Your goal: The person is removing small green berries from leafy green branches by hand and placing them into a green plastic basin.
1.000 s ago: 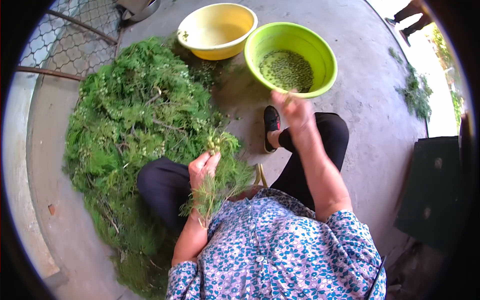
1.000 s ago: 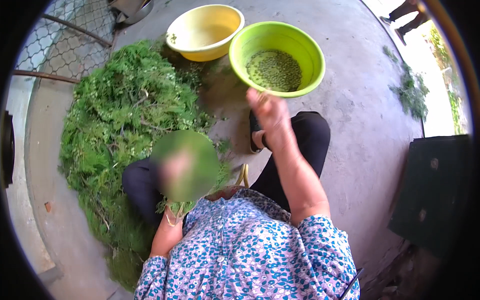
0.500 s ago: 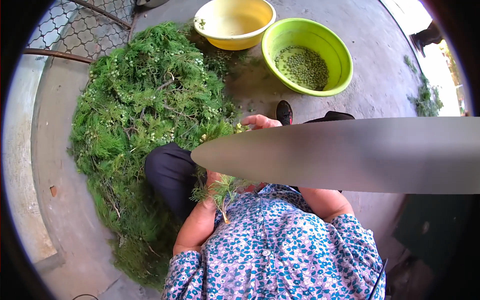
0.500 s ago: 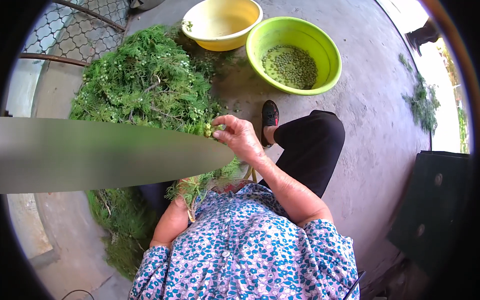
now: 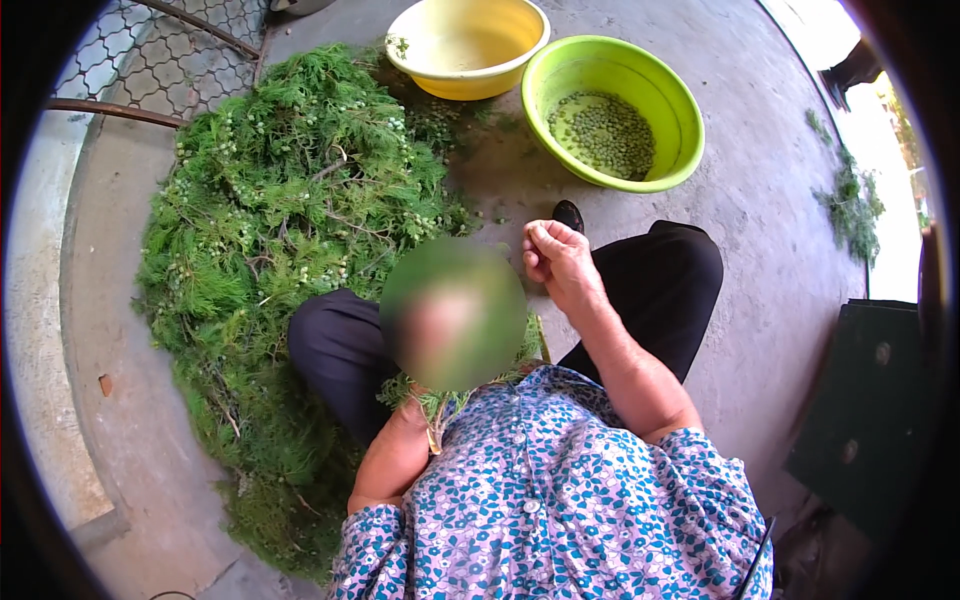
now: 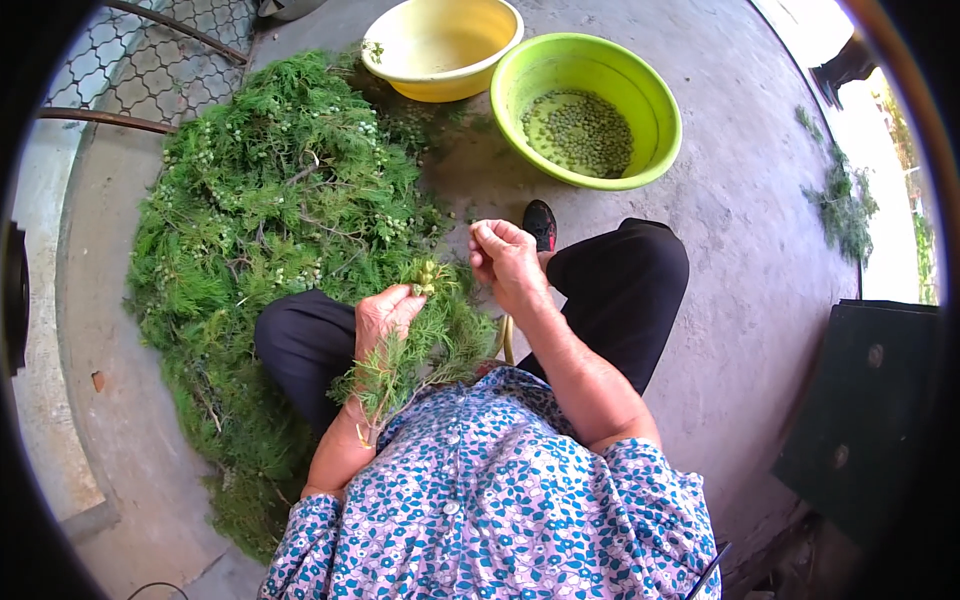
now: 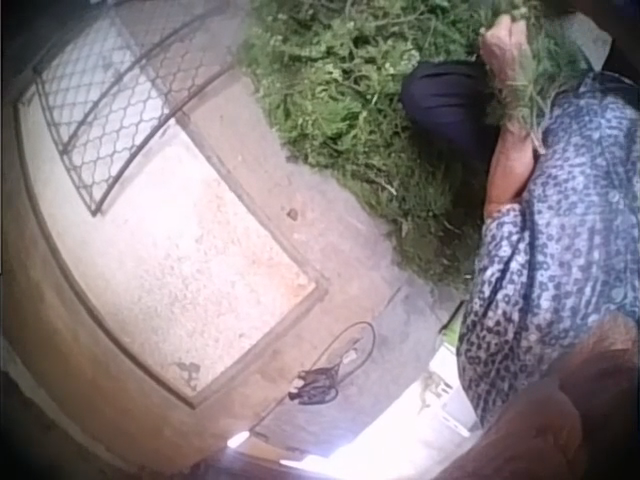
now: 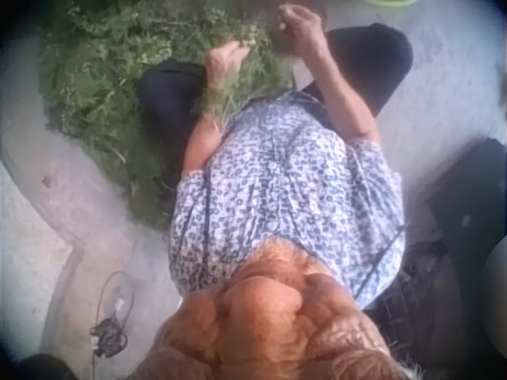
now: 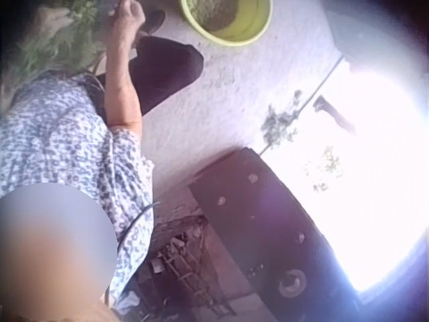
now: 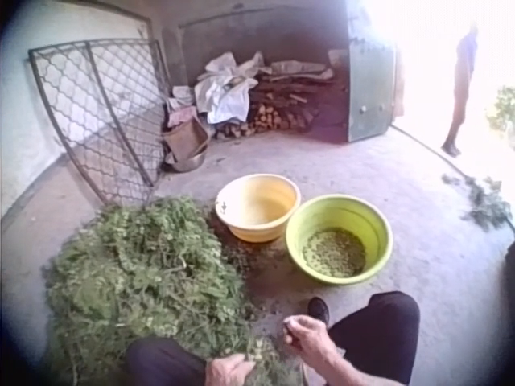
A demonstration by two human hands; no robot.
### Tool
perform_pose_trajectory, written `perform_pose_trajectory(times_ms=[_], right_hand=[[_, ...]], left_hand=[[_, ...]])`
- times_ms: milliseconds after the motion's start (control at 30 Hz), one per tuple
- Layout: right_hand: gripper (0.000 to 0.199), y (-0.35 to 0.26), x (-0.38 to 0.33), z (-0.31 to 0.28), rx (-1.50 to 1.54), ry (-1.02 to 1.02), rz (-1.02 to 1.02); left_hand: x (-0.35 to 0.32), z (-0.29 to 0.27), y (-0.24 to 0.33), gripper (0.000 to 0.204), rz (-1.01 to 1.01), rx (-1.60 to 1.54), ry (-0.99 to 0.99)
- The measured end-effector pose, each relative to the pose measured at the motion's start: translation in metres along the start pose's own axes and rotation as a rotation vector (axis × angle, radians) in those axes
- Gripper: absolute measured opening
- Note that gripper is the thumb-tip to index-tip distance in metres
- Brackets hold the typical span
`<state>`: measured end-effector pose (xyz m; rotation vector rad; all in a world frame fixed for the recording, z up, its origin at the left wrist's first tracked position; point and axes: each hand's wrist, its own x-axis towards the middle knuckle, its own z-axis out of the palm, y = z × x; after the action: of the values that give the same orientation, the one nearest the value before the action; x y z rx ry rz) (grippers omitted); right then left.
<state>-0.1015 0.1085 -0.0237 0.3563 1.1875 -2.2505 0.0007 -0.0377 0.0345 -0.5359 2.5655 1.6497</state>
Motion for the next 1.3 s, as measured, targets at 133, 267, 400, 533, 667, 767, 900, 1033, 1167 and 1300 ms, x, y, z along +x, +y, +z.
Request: perform_pose_trajectory(times_ms=[133,267,400,533,667,767,900,1033,1167,1300], right_hand=[[0.013,-0.008,-0.012,0.01,0.024,-0.199,0.04],[0.025,-0.004,-0.009,-0.001,-0.255,-0.5,-0.056],[0.023,0.0,-0.006,0.002,-0.43,-0.592,-0.141],[0.014,0.002,-0.009,0.006,-0.594,-0.535,-0.152],[0.009,0.012,-0.016,0.013,-0.251,-0.17,0.091],[0.011,0.002,0.003,-0.014,-0.021,-0.071,0.004],[0.008,-0.014,-0.01,-0.001,0.112,-0.176,0.069],[0.015,-0.005,-0.022,-0.003,-0.147,-0.344,0.002],[0.026,0.011,-0.019,0.006,-0.687,-0.442,-0.427],[0.027,0.017,-0.022,0.009,-0.711,-0.416,-0.375]], left_hand=[[0.002,-0.003,0.019,0.009,-0.313,-0.103,-0.107],[0.001,-0.005,0.033,0.012,-0.288,-0.005,-0.118],[0.007,-0.006,-0.003,0.017,-0.107,-0.012,-0.191],[0.009,-0.004,-0.016,0.019,0.048,0.059,-0.163],[0.007,0.0,-0.004,0.015,-0.003,0.031,-0.106],[0.009,-0.004,-0.011,0.015,0.068,0.075,-0.143],[0.012,-0.003,-0.016,0.017,-0.005,0.085,-0.087],[0.014,0.0,-0.018,0.021,0.021,0.093,-0.079],[0.015,0.003,-0.023,0.019,0.046,0.19,-0.068],[0.015,0.003,-0.02,0.017,0.111,0.235,-0.088]])
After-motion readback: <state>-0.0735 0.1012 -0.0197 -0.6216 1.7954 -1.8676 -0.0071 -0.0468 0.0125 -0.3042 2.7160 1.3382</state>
